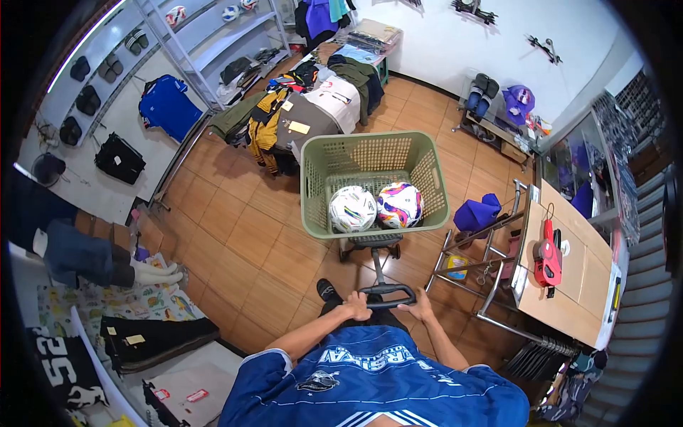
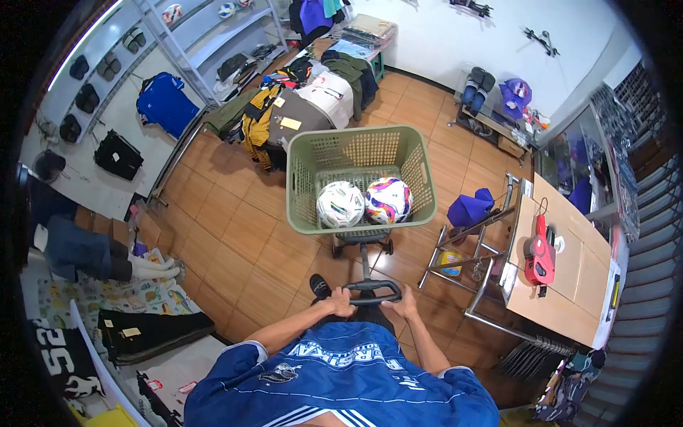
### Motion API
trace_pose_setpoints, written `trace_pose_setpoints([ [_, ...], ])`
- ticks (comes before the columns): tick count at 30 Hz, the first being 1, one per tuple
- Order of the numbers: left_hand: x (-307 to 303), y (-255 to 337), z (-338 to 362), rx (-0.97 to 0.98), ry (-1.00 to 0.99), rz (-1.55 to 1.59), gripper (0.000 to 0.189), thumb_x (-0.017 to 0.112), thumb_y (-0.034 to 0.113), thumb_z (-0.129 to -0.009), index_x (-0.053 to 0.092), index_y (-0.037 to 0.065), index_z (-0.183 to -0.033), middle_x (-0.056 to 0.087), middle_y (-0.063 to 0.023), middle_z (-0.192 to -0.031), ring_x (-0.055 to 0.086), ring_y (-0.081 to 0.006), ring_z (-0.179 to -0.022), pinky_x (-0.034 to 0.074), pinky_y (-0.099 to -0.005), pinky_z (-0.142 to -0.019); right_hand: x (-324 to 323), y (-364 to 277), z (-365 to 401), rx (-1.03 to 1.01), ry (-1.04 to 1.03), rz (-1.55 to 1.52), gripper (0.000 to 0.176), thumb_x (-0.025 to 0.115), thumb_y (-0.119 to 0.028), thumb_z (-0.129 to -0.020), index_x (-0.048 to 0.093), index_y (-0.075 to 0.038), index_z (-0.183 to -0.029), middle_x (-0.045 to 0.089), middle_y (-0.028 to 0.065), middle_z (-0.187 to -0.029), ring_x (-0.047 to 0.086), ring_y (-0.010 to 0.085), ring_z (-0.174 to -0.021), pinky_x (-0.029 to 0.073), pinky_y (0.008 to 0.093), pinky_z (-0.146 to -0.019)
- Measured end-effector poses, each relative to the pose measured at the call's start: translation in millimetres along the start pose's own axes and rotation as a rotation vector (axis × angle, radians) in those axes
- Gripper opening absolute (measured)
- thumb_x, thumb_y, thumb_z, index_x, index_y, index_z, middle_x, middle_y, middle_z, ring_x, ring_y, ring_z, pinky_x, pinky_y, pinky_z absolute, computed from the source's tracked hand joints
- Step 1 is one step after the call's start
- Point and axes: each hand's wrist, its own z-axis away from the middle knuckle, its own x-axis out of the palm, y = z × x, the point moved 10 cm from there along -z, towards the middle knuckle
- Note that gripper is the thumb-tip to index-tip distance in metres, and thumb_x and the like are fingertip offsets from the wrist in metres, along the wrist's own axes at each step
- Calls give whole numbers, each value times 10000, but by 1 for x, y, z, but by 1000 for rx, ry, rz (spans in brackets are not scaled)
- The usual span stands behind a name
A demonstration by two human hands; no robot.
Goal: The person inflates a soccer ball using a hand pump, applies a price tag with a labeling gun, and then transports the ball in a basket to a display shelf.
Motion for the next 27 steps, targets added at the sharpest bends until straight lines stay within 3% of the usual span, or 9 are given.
trace_pose_setpoints([
  [5, 36, 48, -20, 281, -124, 63, 718, 670, 393, -960, 464, 19, -1536, 483, -308, -1527, 461, -459, -1451, 404, -510, -1209, -39, 81, -8, 356, 57, -269, 783, 947, -85, -787, 463, 108, -1370, 778, 234, -1021, 769, 246, -777, 606, 385, -573],
  [8, 48, 78, -41, 457, -117, 105, 681, 676, 344, -981, 492, -16, -1529, 594, -299, -1473, 550, -410, -1411, 431, -455, -1195, -76, 59, -4, 373, 237, -291, 699, 909, -50, -812, 484, 106, -1344, 786, 190, -893, 768, 251, -757, 604, 366, -583],
  [12, 53, 118, -49, 477, -98, 131, 744, 685, 310, -992, 397, -28, -1588, 561, -310, -1506, 534, -422, -1427, 422, -459, -1201, -102, 90, -58, 261, 321, -134, 504, 815, -22, -872, 572, 13, -1311, 800, 149, -952, 768, 233, -742, 599, 369, -554],
  [15, 42, 142, -51, 431, -90, 115, 819, 660, 295, -1012, 265, -23, -1655, 501, -339, -1551, 486, -440, -1463, 402, -455, -1218, -125, 67, -97, 108, 440, 156, 425, 763, -19, -839, 652, -29, -1249, 790, 146, -928, 761, 242, -785, 596, 385, -671],
  [17, 41, 149, -77, 434, 3, 174, 762, 649, 299, -1007, 322, -10, -1622, 624, -342, -1366, 612, -439, -1312, 489, -495, -1106, -132, 64, -131, -86, 587, 335, 480, 739, -45, -823, 663, -21, -1296, 769, 150, -882, 744, 256, -800, 579, 391, -756],
  [20, 36, 156, -119, 433, 100, 277, 675, 666, 352, -995, 471, -3, -1535, 713, -337, -1206, 703, -435, -1172, 542, -517, -1022, -132, 36, -168, 25, 355, 69, 594, 722, -146, -831, 622, 1, -1397, 724, 288, -1219, 696, 438, -1165, 543, 457, -995],
  [23, -14, 165, -105, 410, 159, 295, 600, 695, 390, -985, 606, -32, -1402, 714, -325, -1230, 698, -433, -1183, 540, -502, -1024, -132, -19, -188, 51, 294, 146, 620, 662, -150, -857, 607, -49, -1466, 736, 312, -1175, 740, 421, -1090, 574, 470, -944],
  [25, -21, 166, -110, 386, 29, 311, 796, 689, 453, -982, 425, -59, -1532, 684, -346, -1290, 680, -455, -1218, 531, -486, -1041, -127, -42, -209, 58, 247, 274, 673, 644, -166, -865, 572, -105, -1532, 743, 326, -1127, 761, 420, -1032, 593, 482, -910],
  [27, -43, 166, -102, 347, 12, 334, 776, 710, 418, -973, 470, -75, -1521, 700, -323, -1289, 670, -421, -1258, 531, -473, -1060, -113, -30, -244, 97, 216, 176, 653, 629, -130, -862, 598, -108, -1513, 751, 325, -1094, 761, 421, -1042, 592, 484, -904],
])
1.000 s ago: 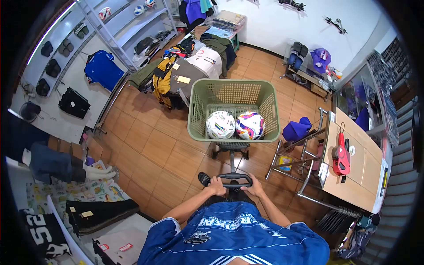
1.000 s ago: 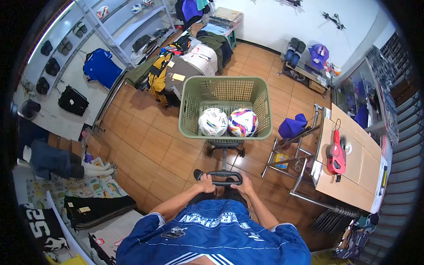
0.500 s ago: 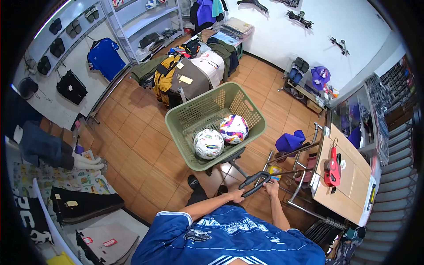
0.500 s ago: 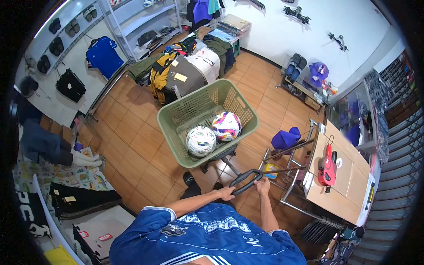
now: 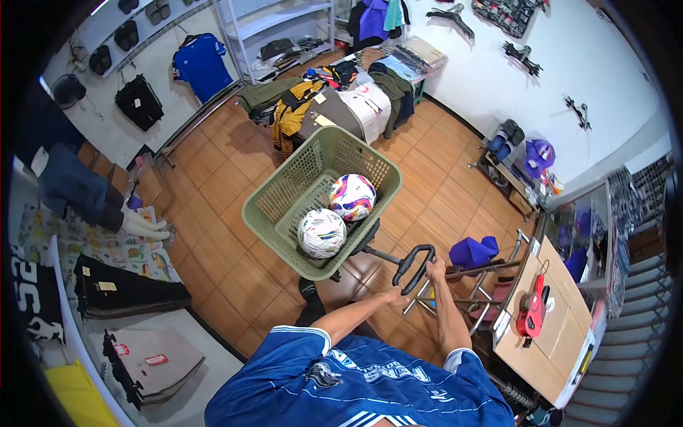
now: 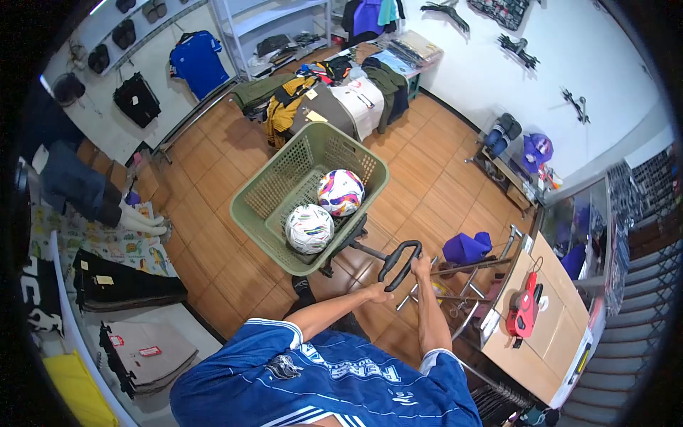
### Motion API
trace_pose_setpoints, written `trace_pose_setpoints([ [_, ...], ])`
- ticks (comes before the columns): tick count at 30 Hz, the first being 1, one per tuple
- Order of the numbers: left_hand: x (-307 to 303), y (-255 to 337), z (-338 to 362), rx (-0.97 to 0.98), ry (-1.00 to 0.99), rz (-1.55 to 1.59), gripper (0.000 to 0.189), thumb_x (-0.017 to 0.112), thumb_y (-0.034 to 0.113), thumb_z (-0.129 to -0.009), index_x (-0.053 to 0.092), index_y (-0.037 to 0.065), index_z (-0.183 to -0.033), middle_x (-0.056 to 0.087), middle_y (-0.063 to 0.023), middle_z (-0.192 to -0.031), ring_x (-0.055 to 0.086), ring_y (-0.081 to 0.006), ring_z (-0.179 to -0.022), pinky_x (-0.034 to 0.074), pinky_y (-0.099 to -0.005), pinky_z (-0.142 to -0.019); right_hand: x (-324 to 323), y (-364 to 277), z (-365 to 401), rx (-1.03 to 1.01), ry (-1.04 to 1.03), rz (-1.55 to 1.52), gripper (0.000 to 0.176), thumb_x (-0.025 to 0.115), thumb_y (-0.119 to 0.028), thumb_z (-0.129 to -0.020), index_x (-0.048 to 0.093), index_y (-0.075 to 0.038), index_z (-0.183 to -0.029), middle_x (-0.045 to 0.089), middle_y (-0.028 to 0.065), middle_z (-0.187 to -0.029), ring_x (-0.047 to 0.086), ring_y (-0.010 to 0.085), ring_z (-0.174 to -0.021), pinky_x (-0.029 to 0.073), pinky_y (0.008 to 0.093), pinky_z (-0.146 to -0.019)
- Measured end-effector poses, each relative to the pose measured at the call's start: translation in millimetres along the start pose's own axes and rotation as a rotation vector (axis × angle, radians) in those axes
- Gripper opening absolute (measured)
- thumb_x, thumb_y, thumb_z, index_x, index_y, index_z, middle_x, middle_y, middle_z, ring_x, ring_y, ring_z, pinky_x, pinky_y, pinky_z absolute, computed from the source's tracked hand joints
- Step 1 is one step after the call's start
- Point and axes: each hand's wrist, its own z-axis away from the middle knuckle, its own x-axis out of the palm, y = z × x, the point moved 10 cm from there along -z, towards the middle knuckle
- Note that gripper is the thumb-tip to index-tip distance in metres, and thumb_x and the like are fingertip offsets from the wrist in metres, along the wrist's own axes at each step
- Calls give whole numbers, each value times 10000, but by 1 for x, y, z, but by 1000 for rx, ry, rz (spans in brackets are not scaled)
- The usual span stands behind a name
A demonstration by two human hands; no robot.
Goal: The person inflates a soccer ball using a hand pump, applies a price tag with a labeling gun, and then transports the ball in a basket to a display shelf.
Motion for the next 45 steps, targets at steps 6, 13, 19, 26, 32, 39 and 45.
trace_pose_setpoints([
  [6, -37, -41, -32, 32, 263, 65, 1209, 701, 436, -980, -136, -198, -1581, 616, -394, -1378, 634, -443, -1306, 511, -435, -1102, 25, -94, -14, -8, -55, 45, 595, 643, -69, -842, 675, -100, -1435, 767, 309, -1068, 765, 392, -1068, 590, 482, -897],
  [13, -104, -88, 5, -141, 326, 131, 1105, 658, 510, -992, -2, -55, -1674, 564, -323, -1495, 584, -452, -1363, 465, -505, -1140, 86, -174, -25, -94, -104, 13, 508, 667, -52, -836, 724, -25, -1340, 771, 307, -1072, 765, 378, -1089, 592, 470, -896],
  [19, -174, -125, 68, -389, 489, 141, 1020, 622, 618, -985, 144, 89, -1714, 523, -284, -1529, 528, -467, -1388, 441, -606, -1107, 162, -226, -40, -169, -124, 58, 589, 679, -40, -839, 650, -45, -1426, 718, 341, -1221, 698, 450, -1209, 568, 509, -1000],
  [26, -250, -195, 123, -407, 538, 149, 849, 589, 539, -1038, 251, 125, -1697, 533, -265, -1518, 516, -465, -1396, 443, -602, -1107, 199, -357, 39, -168, -164, 106, 500, 686, -43, -831, 709, -56, -1330, 752, 307, -1144, 725, 436, -1159, 575, 504, -949],
  [32, -318, -248, 187, -451, 610, 145, 841, 591, 550, -1034, 265, 147, -1697, 529, -250, -1527, 517, -451, -1393, 450, -606, -1109, 291, -408, 32, -362, -154, 71, 473, 724, -34, -796, 708, -41, -1269, 756, 289, -1125, 728, 439, -1134, 570, 500, -947],
  [39, -396, -331, 243, -478, 694, 212, 793, 602, 514, -1041, 283, 190, -1690, 551, -200, -1529, 522, -459, -1384, 450, -605, -1115, 360, -526, 70, -494, -292, 201, 573, 793, -86, -784, 660, -40, -1339, 753, 265, -1169, 730, 407, -1128, 572, 473, -968],
  [45, -471, -404, 293, -484, 777, 262, 800, 591, 533, -1038, 272, 217, -1701, 549, -219, -1548, 530, -438, -1422, 448, -565, -1155, 438, -632, 93, -743, -346, 344, 486, 825, -159, -766, 740, -51, -1233, 772, 256, -1069, 744, 429, -1040, 592, 488, -912],
])
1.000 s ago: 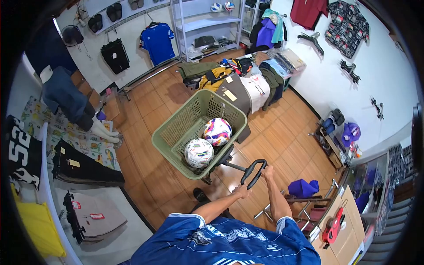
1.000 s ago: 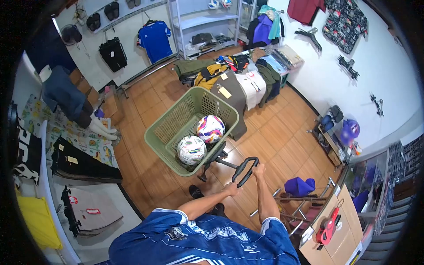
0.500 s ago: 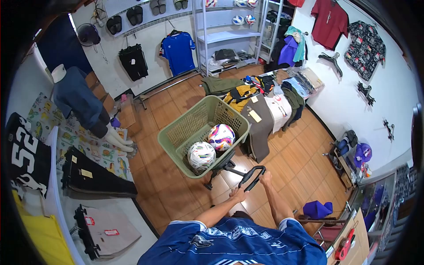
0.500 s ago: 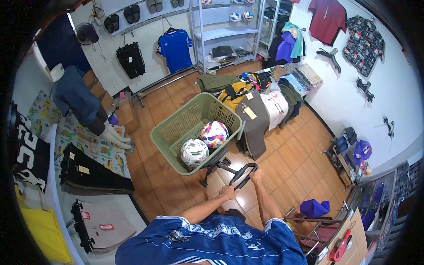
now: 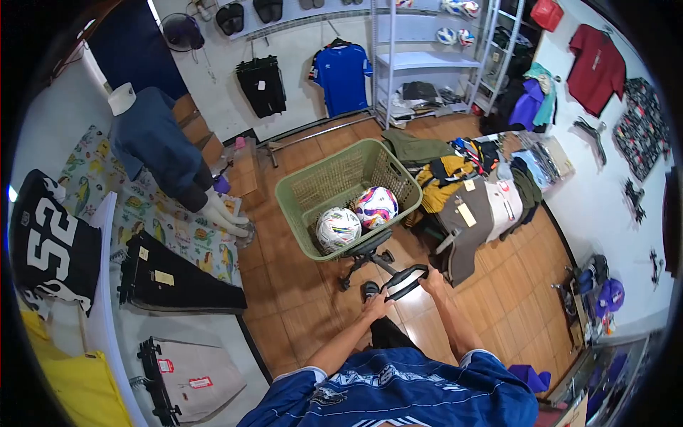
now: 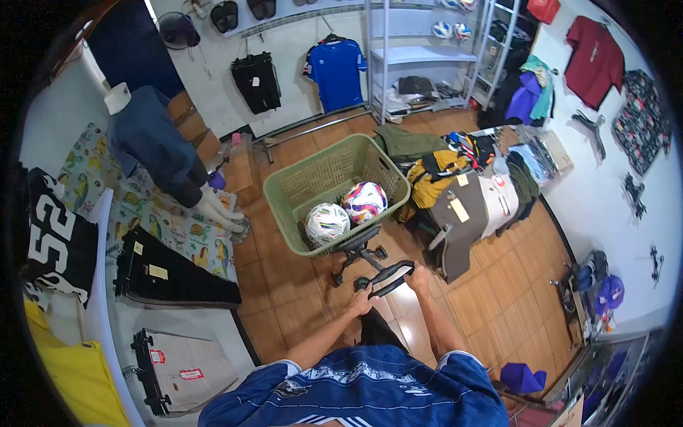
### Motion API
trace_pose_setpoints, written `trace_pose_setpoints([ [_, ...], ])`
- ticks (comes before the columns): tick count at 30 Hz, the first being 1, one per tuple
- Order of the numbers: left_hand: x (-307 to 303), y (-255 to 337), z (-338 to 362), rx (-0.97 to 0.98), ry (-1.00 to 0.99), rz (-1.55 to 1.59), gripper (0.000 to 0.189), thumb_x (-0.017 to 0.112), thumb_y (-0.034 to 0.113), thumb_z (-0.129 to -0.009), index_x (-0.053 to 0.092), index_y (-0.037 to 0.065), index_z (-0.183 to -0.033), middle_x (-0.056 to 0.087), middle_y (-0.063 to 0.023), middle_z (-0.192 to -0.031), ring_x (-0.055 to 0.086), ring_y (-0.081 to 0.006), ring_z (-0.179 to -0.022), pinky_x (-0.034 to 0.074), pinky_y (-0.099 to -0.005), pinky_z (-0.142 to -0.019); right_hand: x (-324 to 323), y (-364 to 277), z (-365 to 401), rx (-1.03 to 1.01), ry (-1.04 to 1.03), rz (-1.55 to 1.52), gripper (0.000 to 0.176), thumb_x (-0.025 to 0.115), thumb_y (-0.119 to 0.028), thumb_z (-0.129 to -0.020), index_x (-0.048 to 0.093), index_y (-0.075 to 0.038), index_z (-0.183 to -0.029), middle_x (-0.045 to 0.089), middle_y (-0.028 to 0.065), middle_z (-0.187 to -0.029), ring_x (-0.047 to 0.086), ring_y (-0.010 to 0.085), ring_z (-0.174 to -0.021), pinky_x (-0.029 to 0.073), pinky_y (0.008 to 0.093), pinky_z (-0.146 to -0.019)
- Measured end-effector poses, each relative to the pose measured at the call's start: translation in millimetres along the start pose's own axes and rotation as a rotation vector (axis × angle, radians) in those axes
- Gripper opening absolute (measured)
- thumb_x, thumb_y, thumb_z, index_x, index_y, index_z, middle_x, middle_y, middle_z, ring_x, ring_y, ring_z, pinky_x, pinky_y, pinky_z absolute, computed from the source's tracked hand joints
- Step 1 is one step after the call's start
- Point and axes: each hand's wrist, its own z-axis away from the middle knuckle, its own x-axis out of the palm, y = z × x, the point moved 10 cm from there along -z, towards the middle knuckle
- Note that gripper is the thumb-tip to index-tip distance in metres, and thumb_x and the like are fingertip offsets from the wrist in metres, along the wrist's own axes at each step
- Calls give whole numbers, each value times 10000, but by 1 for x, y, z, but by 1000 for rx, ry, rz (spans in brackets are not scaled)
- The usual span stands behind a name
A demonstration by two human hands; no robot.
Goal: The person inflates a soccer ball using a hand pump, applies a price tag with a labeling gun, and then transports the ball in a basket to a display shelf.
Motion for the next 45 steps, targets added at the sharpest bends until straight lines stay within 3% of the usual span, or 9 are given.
trace_pose_setpoints([
  [5, -89, -31, -29, -18, 58, 48, 770, 597, 471, -1047, 295, 184, -1695, 586, -239, -1508, 575, -454, -1363, 481, -546, -1121, 35, -61, -66, -57, -104, 27, 590, 917, -346, -759, 718, -22, -1211, 770, 263, -1003, 748, 457, -991, 599, 520, -873],
  [10, -192, -57, -65, -26, 98, -10, 740, 599, 424, -1057, 318, 143, -1682, 628, -261, -1443, 615, -453, -1306, 495, -531, -1101, 81, -135, -135, -216, -140, 140, 554, 916, -418, -778, 745, -64, -1168, 776, 233, -969, 758, 432, -954, 602, 520, -848],
  [18, -322, -140, -160, -197, 162, 49, 638, 617, 346, -1069, 388, 296, -1663, 622, -175, -1493, 598, -384, -1365, 492, -479, -1109, 158, -245, -242, -360, -263, 274, 544, 837, -488, -854, 740, 35, -969, 752, 278, -916, 745, 458, -921, 585, 544, -810],
  [22, -379, -197, -218, -232, 224, 139, 612, 655, 301, -1055, 452, 292, -1632, 628, -154, -1494, 606, -364, -1358, 500, -466, -1102, 180, -305, -283, -454, -221, 198, 489, 815, -440, -889, 728, 37, -955, 735, 285, -928, 735, 457, -919, 581, 538, -832],
  [26, -451, -242, -282, -121, 290, 138, 602, 740, 301, -1001, 550, 288, -1571, 671, -151, -1443, 650, -355, -1306, 519, -452, -1088, 211, -367, -331, -523, -349, 267, 432, 780, -387, -919, 697, 30, -991, 727, 290, -966, 730, 458, -944, 575, 548, -821],
  [35, -669, -232, -368, -194, 324, 5, 471, 805, 253, -946, 714, 287, -1407, 774, -139, -1224, 730, -339, -1144, 581, -446, -979, 276, -474, -465, -519, -331, 162, 265, 730, -209, -899, 662, 45, -937, 695, 319, -838, 705, 497, -819, 562, 571, -725],
  [39, -738, -235, -435, -101, 425, -4, 398, 789, 236, -957, 754, 278, -1352, 800, -139, -1078, 749, -360, -1039, 593, -451, -920, 294, -504, -520, -471, -298, 82, 204, 713, -149, -875, 649, 41, -910, 683, 329, -824, 698, 504, -797, 562, 558, -689],
  [42, -784, -224, -472, -159, 389, -38, 412, 771, 214, -970, 738, 282, -1376, 795, -150, -1069, 745, -367, -1021, 591, -462, -906, 307, -532, -560, -471, -292, 69, 188, 692, -143, -881, 641, 37, -904, 683, 323, -818, 702, 498, -799, 562, 553, -685],
  [45, -819, -226, -531, -138, 375, -55, 420, 746, 189, -986, 726, 289, -1393, 787, -162, -1090, 741, -370, -1032, 590, -464, -895, 301, -566, -595, -435, -300, 241, 143, 684, -130, -901, 713, 5, -938, 746, 243, -859, 766, 404, -845, 610, 477, -704],
])
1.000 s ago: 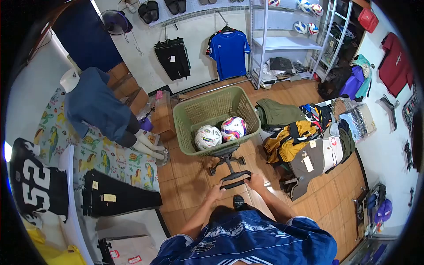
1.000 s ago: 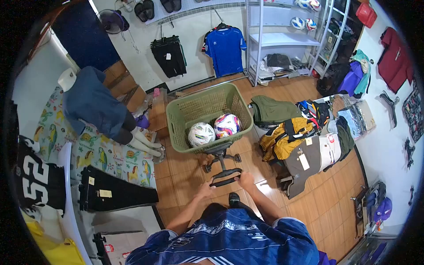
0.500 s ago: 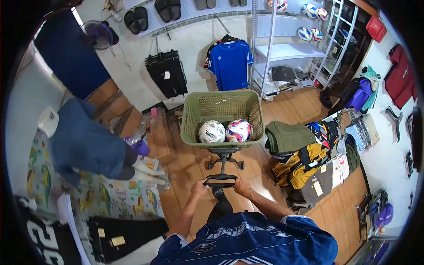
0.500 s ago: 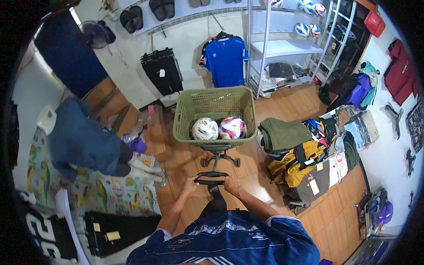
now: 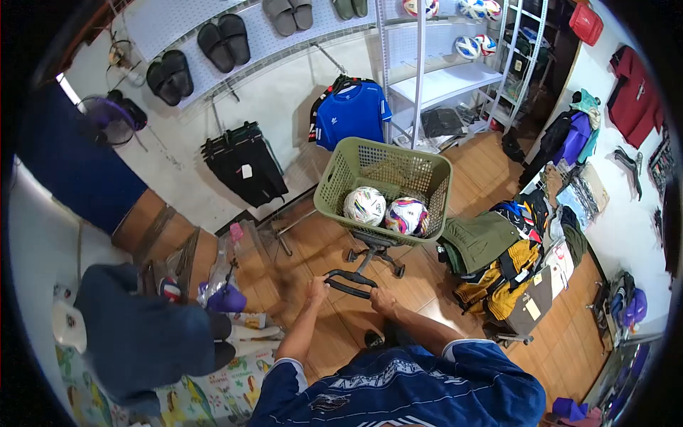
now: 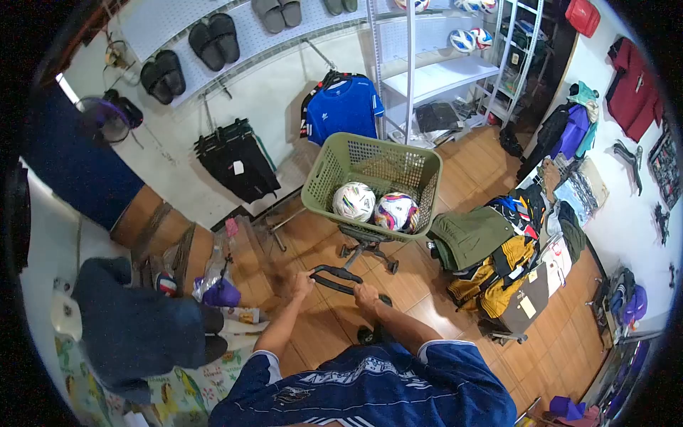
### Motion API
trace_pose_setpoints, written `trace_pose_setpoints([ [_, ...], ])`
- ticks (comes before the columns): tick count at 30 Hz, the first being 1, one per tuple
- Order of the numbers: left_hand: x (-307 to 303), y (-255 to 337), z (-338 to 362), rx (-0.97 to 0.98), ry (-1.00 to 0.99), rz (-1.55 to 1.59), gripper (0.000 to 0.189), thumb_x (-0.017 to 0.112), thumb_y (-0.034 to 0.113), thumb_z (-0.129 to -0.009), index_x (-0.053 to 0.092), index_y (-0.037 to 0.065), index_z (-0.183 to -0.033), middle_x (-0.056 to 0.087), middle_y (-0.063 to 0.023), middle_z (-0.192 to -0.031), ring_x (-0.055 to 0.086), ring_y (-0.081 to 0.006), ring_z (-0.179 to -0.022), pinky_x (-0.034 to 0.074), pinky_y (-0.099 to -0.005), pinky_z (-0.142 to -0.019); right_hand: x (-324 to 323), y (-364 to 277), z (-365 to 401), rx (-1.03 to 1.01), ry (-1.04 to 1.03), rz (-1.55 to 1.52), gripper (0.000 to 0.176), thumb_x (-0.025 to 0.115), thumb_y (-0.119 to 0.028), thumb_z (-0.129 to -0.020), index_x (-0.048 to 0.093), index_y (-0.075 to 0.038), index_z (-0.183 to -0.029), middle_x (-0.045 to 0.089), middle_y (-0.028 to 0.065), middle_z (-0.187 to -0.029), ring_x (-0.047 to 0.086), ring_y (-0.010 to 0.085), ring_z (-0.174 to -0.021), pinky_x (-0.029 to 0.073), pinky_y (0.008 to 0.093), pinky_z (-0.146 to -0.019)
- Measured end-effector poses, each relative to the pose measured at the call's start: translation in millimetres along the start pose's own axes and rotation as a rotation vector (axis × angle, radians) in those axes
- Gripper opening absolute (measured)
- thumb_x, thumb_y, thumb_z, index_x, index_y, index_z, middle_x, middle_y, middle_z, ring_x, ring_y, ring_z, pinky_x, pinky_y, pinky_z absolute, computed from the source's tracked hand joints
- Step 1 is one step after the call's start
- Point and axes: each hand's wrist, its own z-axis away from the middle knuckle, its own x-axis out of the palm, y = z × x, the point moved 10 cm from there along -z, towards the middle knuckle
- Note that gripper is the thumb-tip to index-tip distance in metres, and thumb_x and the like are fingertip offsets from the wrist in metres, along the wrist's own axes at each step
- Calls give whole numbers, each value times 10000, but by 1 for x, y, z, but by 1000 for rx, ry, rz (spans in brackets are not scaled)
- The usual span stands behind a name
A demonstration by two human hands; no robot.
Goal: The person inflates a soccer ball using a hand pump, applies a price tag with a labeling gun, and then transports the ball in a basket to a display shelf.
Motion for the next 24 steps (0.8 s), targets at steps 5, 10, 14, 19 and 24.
trace_pose_setpoints([
  [5, -36, 40, -82, -34, -59, -59, 425, 713, 164, -1006, 714, 317, -1403, 765, -173, -1197, 732, -376, -1072, 590, -466, -906, -31, 3, -66, 84, -47, -66, 188, 725, -190, -895, 723, -2, -915, 756, 219, -861, 768, 395, -840, 619, 476, -695],
  [10, -46, 78, -189, 133, -88, -129, 438, 687, 145, -1019, 710, 356, -1402, 754, -169, -1244, 722, -370, -1120, 587, -468, -942, -40, 36, -147, 135, 91, -146, 303, 768, -304, -893, 730, -4, -870, 753, 241, -876, 753, 421, -820, 603, 508, -691],
  [14, -32, 123, -280, 277, -156, -181, 451, 709, 151, -1002, 709, 359, -1403, 754, -173, -1237, 724, -377, -1118, 582, -469, -969, -70, 59, -194, 82, 98, -116, 239, 725, -241, -929, 762, -6, -953, 767, 240, -914, 767, 406, -848, 616, 512, -709],
  [19, -33, 201, -333, 335, -186, -188, 456, 734, 161, -976, 719, 359, -1387, 757, -182, -1210, 730, -384, -1100, 585, -474, -966, -115, 110, -230, 234, 123, -188, 275, 791, -297, -900, 762, -27, -859, 751, 228, -843, 760, 409, -810, 603, 514, -685],
  [24, -29, 300, -369, 447, -253, -211, 439, 751, 190, -952, 739, 356, -1358, 766, -178, -1186, 729, -387, -1095, 586, -478, -955, -156, 177, -249, 351, 157, -194, 291, 805, -305, -880, 764, -19, -851, 753, 236, -841, 763, 413, -818, 607, 510, -687],
])
